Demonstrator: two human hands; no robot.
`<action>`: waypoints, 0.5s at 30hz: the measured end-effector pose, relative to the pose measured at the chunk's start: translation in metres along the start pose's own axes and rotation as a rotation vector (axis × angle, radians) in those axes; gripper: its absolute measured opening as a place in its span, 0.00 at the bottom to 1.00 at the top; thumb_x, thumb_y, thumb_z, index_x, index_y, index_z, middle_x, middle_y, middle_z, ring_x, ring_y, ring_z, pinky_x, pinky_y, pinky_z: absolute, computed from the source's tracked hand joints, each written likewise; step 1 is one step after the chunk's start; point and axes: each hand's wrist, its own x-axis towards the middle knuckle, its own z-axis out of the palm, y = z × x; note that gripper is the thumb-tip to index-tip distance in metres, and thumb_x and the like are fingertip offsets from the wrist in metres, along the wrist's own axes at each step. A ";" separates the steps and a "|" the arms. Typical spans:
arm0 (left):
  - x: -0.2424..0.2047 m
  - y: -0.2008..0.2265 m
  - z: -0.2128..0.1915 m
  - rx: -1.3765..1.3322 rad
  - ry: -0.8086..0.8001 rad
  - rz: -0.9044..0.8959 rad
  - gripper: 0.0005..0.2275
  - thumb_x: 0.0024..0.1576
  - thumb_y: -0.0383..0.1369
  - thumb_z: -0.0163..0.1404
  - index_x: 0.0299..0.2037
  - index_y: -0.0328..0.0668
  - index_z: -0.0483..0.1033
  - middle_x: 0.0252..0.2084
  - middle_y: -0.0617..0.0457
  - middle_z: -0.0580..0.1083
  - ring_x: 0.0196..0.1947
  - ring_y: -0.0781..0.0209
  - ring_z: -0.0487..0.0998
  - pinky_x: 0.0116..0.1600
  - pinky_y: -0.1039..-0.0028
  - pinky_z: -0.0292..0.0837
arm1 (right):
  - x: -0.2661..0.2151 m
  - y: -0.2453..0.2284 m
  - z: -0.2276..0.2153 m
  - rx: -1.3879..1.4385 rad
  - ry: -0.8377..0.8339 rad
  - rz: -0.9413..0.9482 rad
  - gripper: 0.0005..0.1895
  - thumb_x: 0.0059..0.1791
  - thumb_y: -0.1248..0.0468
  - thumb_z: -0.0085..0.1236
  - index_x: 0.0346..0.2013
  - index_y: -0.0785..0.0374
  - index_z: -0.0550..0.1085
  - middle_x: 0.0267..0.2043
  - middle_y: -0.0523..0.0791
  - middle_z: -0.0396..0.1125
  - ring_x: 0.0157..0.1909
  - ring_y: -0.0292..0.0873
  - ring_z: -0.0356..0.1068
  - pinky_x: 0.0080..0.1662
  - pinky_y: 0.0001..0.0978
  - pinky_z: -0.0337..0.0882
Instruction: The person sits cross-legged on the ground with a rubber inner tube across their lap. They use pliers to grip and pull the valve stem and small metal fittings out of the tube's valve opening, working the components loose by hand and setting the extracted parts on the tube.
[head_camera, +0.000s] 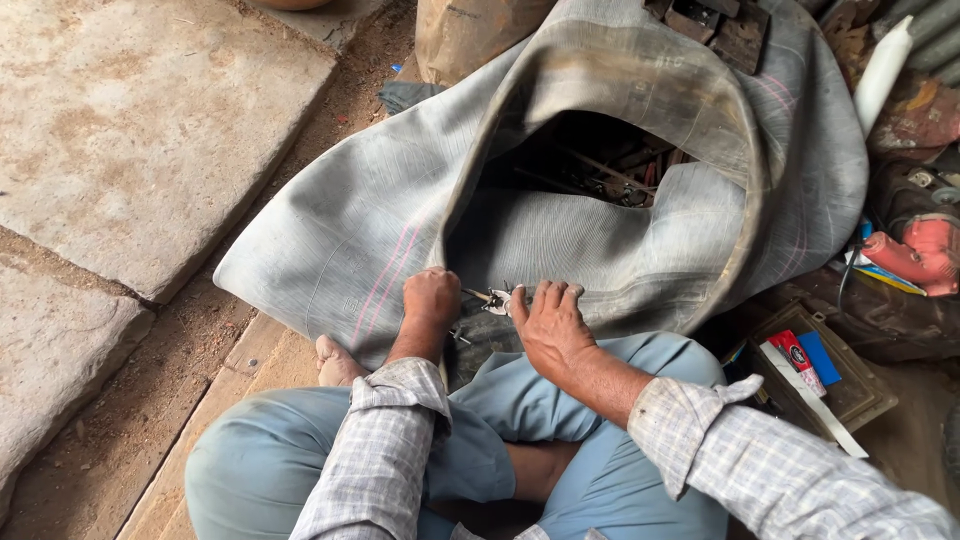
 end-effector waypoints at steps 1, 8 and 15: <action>0.000 -0.001 -0.001 -0.002 0.001 -0.003 0.08 0.57 0.30 0.50 0.39 0.40 0.84 0.41 0.46 0.80 0.39 0.53 0.84 0.37 0.63 0.80 | 0.000 0.001 -0.001 -0.003 0.001 -0.003 0.30 0.51 0.59 0.45 0.66 0.70 0.60 0.47 0.66 0.65 0.48 0.61 0.66 0.51 0.63 0.63; -0.003 -0.002 -0.006 0.024 0.038 0.096 0.07 0.56 0.30 0.51 0.36 0.41 0.83 0.39 0.47 0.80 0.38 0.54 0.84 0.38 0.62 0.80 | -0.001 0.001 -0.007 0.359 -0.251 0.062 0.35 0.45 0.64 0.52 0.65 0.75 0.61 0.52 0.67 0.64 0.52 0.63 0.67 0.53 0.58 0.66; -0.005 -0.004 -0.005 0.069 0.035 0.135 0.07 0.55 0.30 0.51 0.36 0.42 0.83 0.38 0.47 0.80 0.38 0.54 0.84 0.37 0.62 0.80 | 0.004 0.017 -0.008 0.860 -0.390 0.175 0.19 0.43 0.64 0.53 0.47 0.69 0.73 0.41 0.58 0.74 0.49 0.58 0.74 0.55 0.48 0.72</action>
